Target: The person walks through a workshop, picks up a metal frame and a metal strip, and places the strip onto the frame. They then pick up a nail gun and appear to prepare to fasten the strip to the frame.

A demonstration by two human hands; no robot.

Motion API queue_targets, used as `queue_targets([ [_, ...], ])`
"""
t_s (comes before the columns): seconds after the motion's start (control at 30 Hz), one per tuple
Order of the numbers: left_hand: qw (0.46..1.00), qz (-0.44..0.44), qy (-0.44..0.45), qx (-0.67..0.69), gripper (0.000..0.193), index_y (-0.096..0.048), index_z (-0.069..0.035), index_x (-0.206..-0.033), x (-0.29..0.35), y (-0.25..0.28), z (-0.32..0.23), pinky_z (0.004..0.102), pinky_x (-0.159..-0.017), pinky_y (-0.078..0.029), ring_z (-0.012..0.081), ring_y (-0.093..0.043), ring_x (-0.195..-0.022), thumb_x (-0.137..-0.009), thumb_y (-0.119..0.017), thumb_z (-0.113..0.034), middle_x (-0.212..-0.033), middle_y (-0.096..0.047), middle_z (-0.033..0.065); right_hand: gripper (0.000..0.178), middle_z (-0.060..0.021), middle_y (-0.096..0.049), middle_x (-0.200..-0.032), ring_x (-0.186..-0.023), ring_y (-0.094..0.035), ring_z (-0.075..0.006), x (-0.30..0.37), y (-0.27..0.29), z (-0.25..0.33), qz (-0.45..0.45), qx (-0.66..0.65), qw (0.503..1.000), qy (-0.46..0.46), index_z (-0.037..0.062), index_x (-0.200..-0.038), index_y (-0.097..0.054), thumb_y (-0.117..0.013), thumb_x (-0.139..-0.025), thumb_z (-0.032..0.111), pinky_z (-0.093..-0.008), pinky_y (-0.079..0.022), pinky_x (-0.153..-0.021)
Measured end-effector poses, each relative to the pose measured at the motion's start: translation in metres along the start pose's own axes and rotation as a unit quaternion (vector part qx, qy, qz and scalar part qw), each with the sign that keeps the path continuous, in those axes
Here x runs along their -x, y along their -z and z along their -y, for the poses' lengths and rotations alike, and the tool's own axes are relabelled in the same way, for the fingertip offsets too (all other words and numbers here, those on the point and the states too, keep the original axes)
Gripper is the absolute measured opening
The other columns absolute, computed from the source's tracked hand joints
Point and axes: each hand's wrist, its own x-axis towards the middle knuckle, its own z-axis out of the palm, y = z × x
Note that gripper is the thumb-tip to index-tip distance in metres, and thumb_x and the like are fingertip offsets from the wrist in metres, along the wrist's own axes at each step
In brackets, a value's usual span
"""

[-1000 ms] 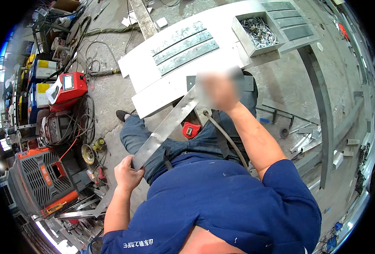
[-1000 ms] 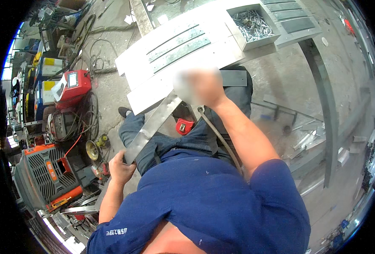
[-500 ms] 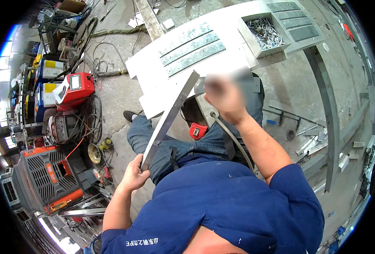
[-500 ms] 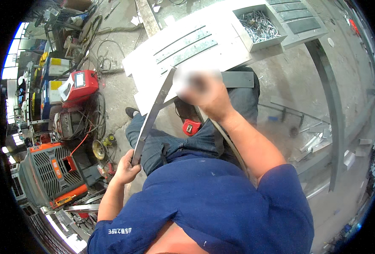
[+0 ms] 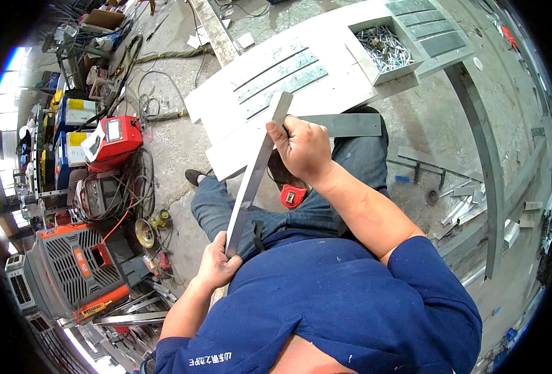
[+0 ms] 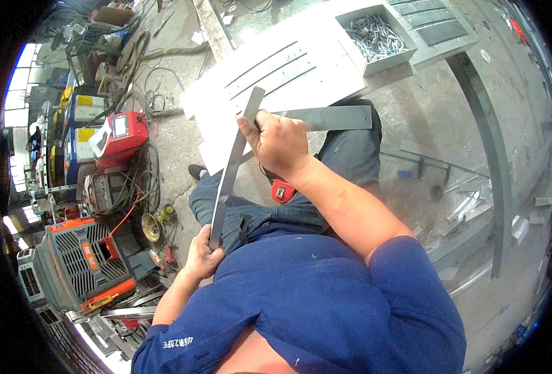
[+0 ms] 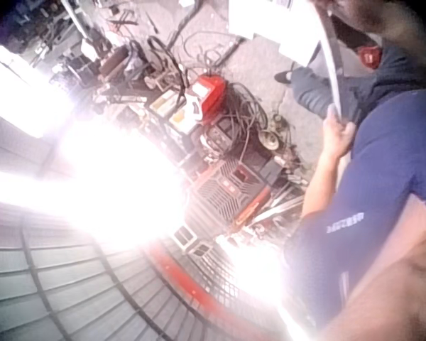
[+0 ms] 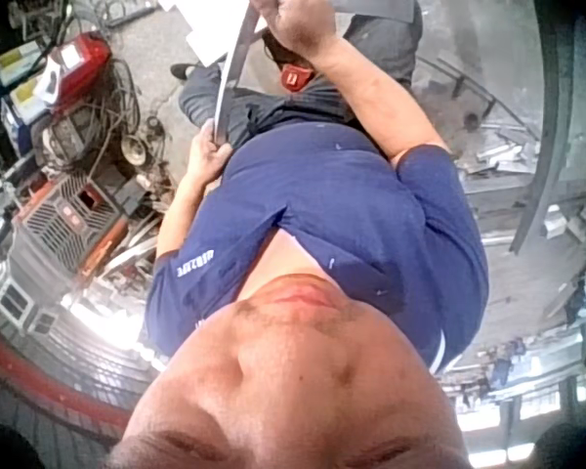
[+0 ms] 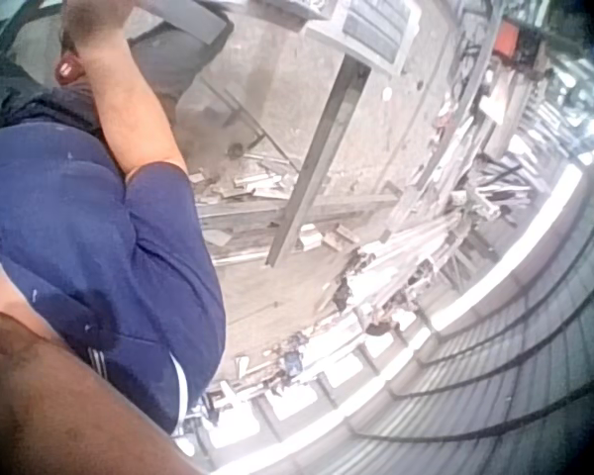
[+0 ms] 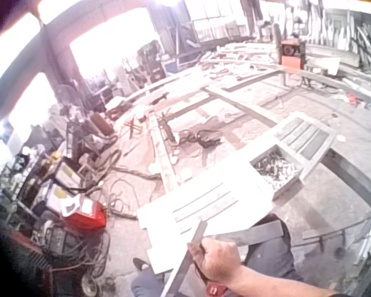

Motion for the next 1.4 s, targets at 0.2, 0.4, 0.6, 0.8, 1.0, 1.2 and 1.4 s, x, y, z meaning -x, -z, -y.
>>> queue_targets([
  [0.2, 1.0, 0.005, 0.001, 0.001, 0.032, -0.053, 0.001, -0.101, -0.001, -0.002, -0.001, 0.0429, -0.068, -0.05, 0.0401, -0.062, -0.07, -0.072, -0.06, -0.009, -0.075, -0.06, 0.0242, 0.04, -0.0152, -0.055, -0.056, -0.052, -0.058, -0.0365, -0.003, -0.006, -0.007, -0.051, 0.003, 0.999, 0.015, 0.0058, -0.066, -0.052, -0.057, -0.098, 0.029, -0.0411, -0.043, -0.046],
  [0.4, 0.969, 0.079, 0.063, 0.226, 0.03, -0.055, -0.001, -0.108, -0.003, 0.009, 0.007, 0.0317, -0.068, -0.051, 0.0193, -0.063, -0.074, -0.079, -0.058, -0.005, -0.089, -0.064, 0.0101, 0.026, -0.0197, -0.063, -0.067, -0.068, -0.064, -0.0404, 0.007, 0.011, -0.044, 0.087, 0.051, 0.995, -0.025, 0.0044, -0.073, -0.059, -0.061, -0.092, 0.023, -0.0469, -0.053, -0.062],
  [0.6, 0.909, 0.143, 0.083, 0.384, 0.029, -0.057, -0.001, -0.111, -0.014, 0.019, 0.041, 0.0263, -0.073, -0.05, 0.0098, -0.058, -0.079, -0.094, -0.062, -0.023, -0.091, -0.061, 0.001, 0.062, -0.0255, -0.064, -0.109, -0.105, -0.063, -0.0369, 0.017, 0.05, -0.046, 0.348, 0.12, 0.924, -0.106, -0.0055, -0.123, -0.055, -0.076, -0.079, 0.034, -0.0424, -0.051, -0.092],
  [0.8, 0.912, 0.134, 0.072, 0.381, 0.037, -0.057, -0.003, -0.101, -0.024, 0.012, 0.024, 0.0273, -0.057, -0.049, 0.0117, -0.057, -0.062, -0.095, -0.064, -0.039, -0.076, -0.059, 0.0029, 0.129, -0.0272, -0.036, -0.144, -0.134, -0.038, -0.0409, -0.002, 0.01, -0.024, 0.064, 0.042, 0.995, 0.063, -0.0043, -0.149, -0.017, -0.082, -0.061, 0.065, -0.0464, -0.033, -0.112],
  [1.0, 0.92, 0.153, 0.05, 0.359, 0.039, -0.058, -0.002, -0.099, -0.021, 0.007, 0.023, 0.0276, -0.058, -0.049, 0.0123, -0.058, -0.064, -0.094, -0.065, -0.04, -0.077, -0.061, 0.0041, 0.087, -0.0278, -0.052, -0.127, -0.118, -0.053, -0.0402, -0.02, -0.016, -0.021, 0.014, -0.022, 0.998, 0.052, -0.0078, -0.133, -0.045, -0.074, -0.079, 0.054, -0.0437, -0.045, -0.099],
  [1.2, 0.907, 0.172, 0.053, 0.381, 0.038, -0.06, -0.002, -0.104, -0.019, 0.0, 0.034, 0.0274, -0.061, -0.049, 0.0101, -0.056, -0.068, -0.095, -0.065, -0.039, -0.081, -0.061, 0.0018, 0.058, -0.023, -0.064, -0.113, -0.105, -0.064, -0.036, -0.021, -0.007, -0.048, 0.05, -0.052, 0.996, 0.053, -0.0045, -0.124, -0.058, -0.068, -0.089, 0.041, -0.0375, -0.053, -0.088],
  [1.4, 0.906, 0.182, 0.05, 0.38, 0.038, -0.062, 0.0, -0.108, -0.019, 0.003, 0.034, 0.0255, -0.065, -0.046, 0.0068, -0.052, -0.073, -0.096, -0.065, -0.036, -0.084, -0.06, -0.0009, 0.061, -0.0237, -0.061, -0.119, -0.111, -0.061, -0.0358, -0.019, 0.006, -0.022, 0.082, -0.041, 0.993, 0.071, -0.0036, -0.125, -0.057, -0.071, -0.087, 0.042, -0.0388, -0.049, -0.094],
])
